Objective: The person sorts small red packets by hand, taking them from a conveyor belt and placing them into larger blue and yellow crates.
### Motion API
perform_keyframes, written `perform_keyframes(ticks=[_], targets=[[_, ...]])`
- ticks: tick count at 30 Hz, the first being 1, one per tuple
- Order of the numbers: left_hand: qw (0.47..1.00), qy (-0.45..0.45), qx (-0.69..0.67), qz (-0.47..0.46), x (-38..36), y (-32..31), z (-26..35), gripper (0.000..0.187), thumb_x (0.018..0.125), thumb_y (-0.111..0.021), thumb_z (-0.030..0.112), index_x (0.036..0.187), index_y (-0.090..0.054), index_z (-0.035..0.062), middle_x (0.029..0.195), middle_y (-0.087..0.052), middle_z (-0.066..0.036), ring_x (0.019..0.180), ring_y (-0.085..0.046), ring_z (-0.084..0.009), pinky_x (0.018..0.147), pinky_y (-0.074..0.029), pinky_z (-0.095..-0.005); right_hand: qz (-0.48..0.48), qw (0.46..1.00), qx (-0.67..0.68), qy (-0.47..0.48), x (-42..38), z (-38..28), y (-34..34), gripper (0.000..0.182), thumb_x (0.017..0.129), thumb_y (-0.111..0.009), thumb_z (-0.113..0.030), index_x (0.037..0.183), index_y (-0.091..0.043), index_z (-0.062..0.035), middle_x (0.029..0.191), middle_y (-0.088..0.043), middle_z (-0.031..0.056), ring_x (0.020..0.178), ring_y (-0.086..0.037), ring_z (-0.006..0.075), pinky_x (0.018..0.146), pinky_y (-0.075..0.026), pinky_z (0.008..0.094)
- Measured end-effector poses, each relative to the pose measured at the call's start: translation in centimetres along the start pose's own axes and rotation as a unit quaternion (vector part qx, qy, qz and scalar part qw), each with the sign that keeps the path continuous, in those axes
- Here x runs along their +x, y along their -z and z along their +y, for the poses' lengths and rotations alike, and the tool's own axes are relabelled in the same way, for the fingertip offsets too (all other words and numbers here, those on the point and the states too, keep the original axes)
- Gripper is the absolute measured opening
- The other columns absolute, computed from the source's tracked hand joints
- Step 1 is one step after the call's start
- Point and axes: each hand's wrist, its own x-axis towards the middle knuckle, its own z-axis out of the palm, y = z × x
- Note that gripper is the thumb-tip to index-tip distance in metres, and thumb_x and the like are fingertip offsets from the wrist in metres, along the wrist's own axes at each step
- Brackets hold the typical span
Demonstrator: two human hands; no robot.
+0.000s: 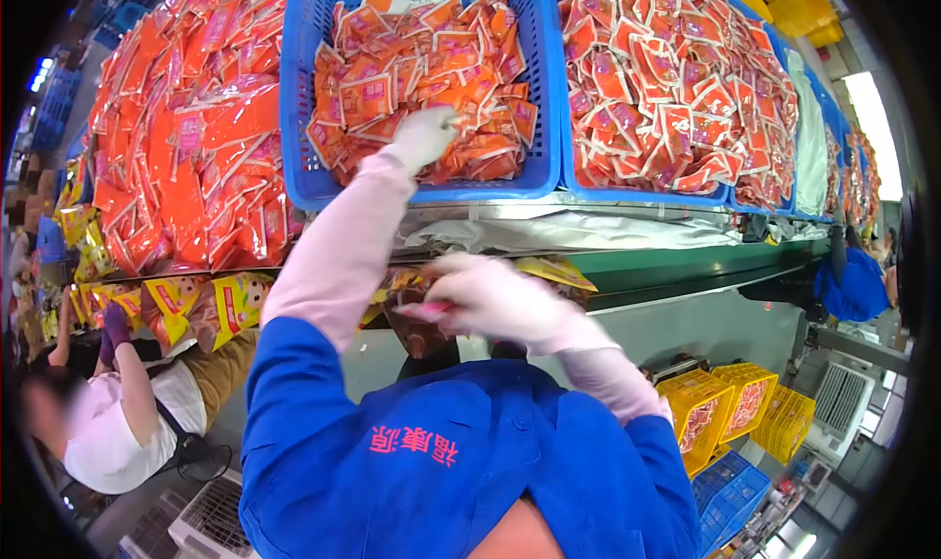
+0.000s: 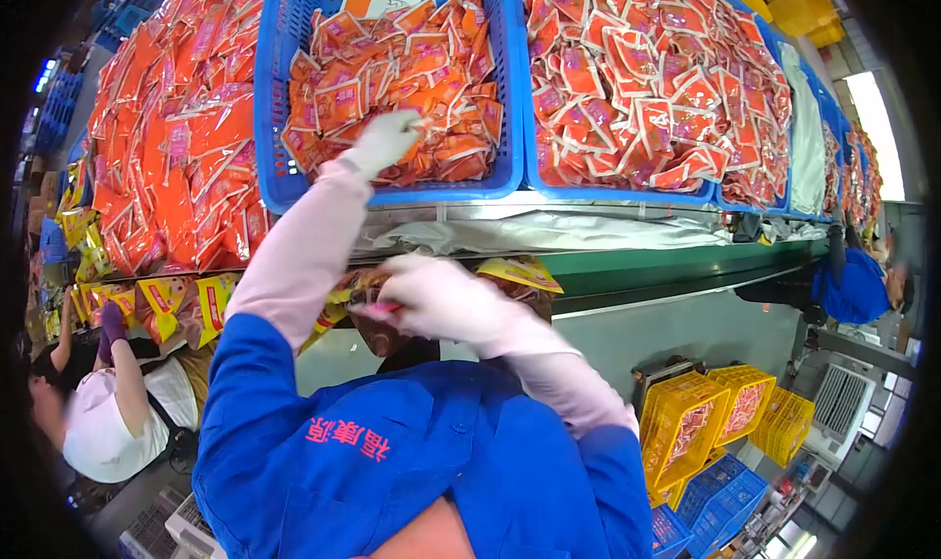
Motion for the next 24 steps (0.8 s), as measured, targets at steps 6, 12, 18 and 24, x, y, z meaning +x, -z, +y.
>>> perform_keyframes(ticks=[6,12,18,24], targets=[[0.987,-0.006,-0.157,0.018,-24.8,12.9,10.1,0.030,0.080,-0.055,-0.014,0.102,-0.070,0.0007,0.089,-0.071,-0.009,0.083,-0.068,-0.0140,0.075,-0.055,-0.0294,-0.083,0.953,-0.271,-0.104,5.5,2.1,-11.0,0.019,0.082,-0.066,-0.015,0.093,-0.075,-0.0030,0.130,-0.063,0.0184,0.112,-0.065,0.0351,0.084,-0.056,0.0414],[0.935,0.068,0.215,-0.275,-31.1,-7.4,-3.6,0.020,0.087,-0.061,0.018,0.102,-0.073,0.0129,0.091,-0.073,-0.012,0.087,-0.071,-0.0315,0.072,-0.056,-0.0446,-0.157,0.971,-0.178,0.035,6.9,1.3,-10.0,0.018,0.082,-0.066,-0.015,0.097,-0.071,-0.0059,0.092,-0.072,0.0163,0.091,-0.071,0.0348,0.080,-0.056,0.0434],[0.933,-0.031,0.227,-0.277,-27.0,4.0,-0.5,0.024,0.089,-0.059,0.026,0.103,-0.074,0.0131,0.095,-0.073,-0.013,0.089,-0.070,-0.0333,0.079,-0.055,-0.0437,0.383,0.912,-0.129,-0.069,2.6,6.2,5.6,0.027,0.082,-0.060,-0.008,0.108,-0.068,-0.0089,0.103,-0.070,0.0146,0.101,-0.067,0.0327,0.088,-0.053,0.0428],[0.994,-0.068,0.029,-0.086,-14.7,11.0,7.2,0.030,0.089,-0.062,0.035,0.096,-0.070,0.0077,0.092,-0.070,-0.019,0.089,-0.068,-0.0373,0.076,-0.053,-0.0483,0.244,0.864,-0.296,-0.325,3.3,25.7,11.1,0.072,0.078,-0.079,-0.019,0.143,-0.049,-0.0130,0.125,-0.062,0.0227,0.107,-0.064,0.0361,0.100,-0.049,0.0417]])
